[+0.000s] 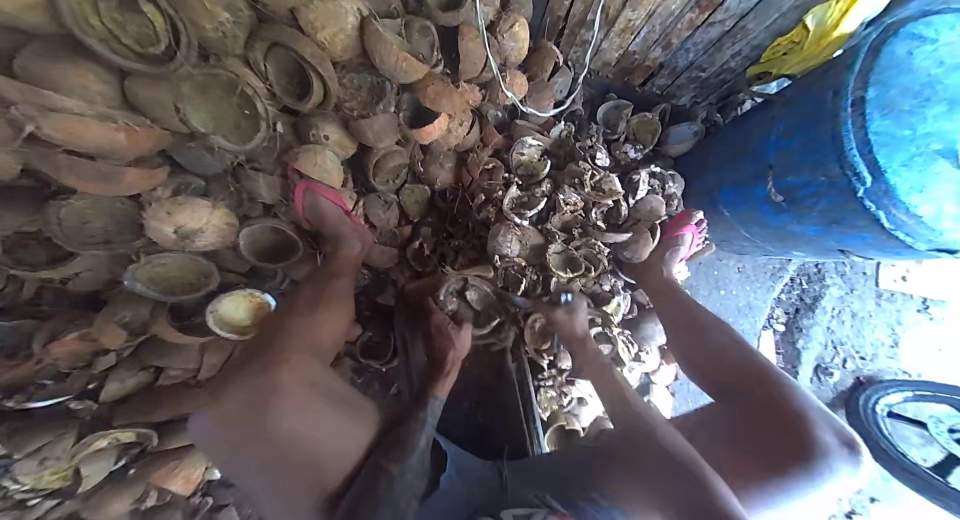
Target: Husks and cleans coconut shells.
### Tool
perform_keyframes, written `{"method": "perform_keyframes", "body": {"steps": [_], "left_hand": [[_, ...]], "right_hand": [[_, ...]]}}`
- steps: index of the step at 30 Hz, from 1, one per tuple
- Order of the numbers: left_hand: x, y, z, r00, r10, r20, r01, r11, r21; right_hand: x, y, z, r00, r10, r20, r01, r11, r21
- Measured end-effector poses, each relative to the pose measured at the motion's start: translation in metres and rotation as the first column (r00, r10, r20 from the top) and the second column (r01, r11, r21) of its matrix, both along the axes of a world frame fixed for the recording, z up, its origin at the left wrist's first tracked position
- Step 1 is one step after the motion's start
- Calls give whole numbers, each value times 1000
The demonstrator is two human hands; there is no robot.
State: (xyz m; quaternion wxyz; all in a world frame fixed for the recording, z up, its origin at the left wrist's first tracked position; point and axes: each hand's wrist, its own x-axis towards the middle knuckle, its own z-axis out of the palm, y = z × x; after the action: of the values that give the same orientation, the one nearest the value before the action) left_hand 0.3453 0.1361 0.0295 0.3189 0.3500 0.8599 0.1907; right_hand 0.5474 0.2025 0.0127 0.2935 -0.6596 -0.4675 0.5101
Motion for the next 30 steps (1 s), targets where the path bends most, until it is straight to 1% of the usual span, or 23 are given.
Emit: {"method": "perform_keyframes", "body": {"steps": [1,2,3,4,6,7,8,10,11,12,14,15,16,18,19,20,22,24,26,27,28,29,30], "left_hand": [[1,-2,0,1000,-19,15,19,1000,-13],[0,1,0,999,-35,21,35,999,-21],[-4,5,2,999,-43,19,43,999,-26],[-7,2,4,999,-42,19,43,999,-31],[-10,-5,5,1000,-13,27,13,1000,11],[-11,-2,3,1000,-4,8,4,998,55],[-9,-1,2,1000,-18,-20,19,998,67],[-1,1,4,994,-88,-64,87,996,-15],[1,6,3,991,-106,-81,101,992,-69],[1,11,2,991,-104,-84,96,990,-103],[2,9,0,993,-100,-67,89,986,-141],[5,2,-1,993,-100,-58,90,983,-157],[5,5,0,994,-100,-51,91,983,-157],[-2,16,4,995,-92,-35,86,987,-138],[-4,8,4,996,-88,-20,84,986,-144],[-5,1,2,997,-76,-14,73,988,-137],[-10,7,2,1000,-9,-8,9,999,-47],[-9,2,2,998,64,28,-65,997,34],[-4,-1,13,997,44,69,-42,998,-36],[0,-1,12,999,21,41,-18,998,-66],[5,2,5,1000,6,-20,-7,998,-62],[11,4,-4,997,8,-76,-11,999,-33],[17,3,-8,995,15,-103,-16,1000,-9]], "right_hand": [[12,12,-12,998,64,-9,-64,998,12],[14,24,-12,994,112,1,-112,993,34],[7,29,-3,990,140,27,-141,988,56],[-2,19,11,989,138,47,-141,989,53],[-21,-22,33,1000,6,-5,-6,1000,6],[-31,-40,39,990,-120,-77,119,993,-20],[-39,-57,41,952,-263,-158,256,965,-66],[-45,-74,37,854,-462,-239,428,885,-182],[-44,-68,32,846,-484,-224,446,872,-199],[-40,-56,23,876,-443,-193,414,894,-171],[-25,-34,-17,955,-263,-136,262,965,-24],[-15,-28,-42,968,-210,-135,214,977,18],[-10,-16,-58,971,-176,-160,184,982,37],[-13,3,-57,968,-118,-221,133,989,56],[-12,-9,-48,968,-108,-228,120,992,40],[-10,-24,-38,968,-117,-222,125,992,23],[-16,-33,-17,960,-192,-206,196,981,0],[-29,-59,3,906,-364,-215,343,931,-127],[-48,-82,15,823,-520,-229,475,850,-227],[-56,-86,14,791,-572,-216,526,817,-235],[-58,-82,10,782,-596,-184,558,800,-221],[-53,-73,2,804,-576,-146,550,815,-183],[-41,-63,-10,853,-507,-120,494,861,-122]]}}
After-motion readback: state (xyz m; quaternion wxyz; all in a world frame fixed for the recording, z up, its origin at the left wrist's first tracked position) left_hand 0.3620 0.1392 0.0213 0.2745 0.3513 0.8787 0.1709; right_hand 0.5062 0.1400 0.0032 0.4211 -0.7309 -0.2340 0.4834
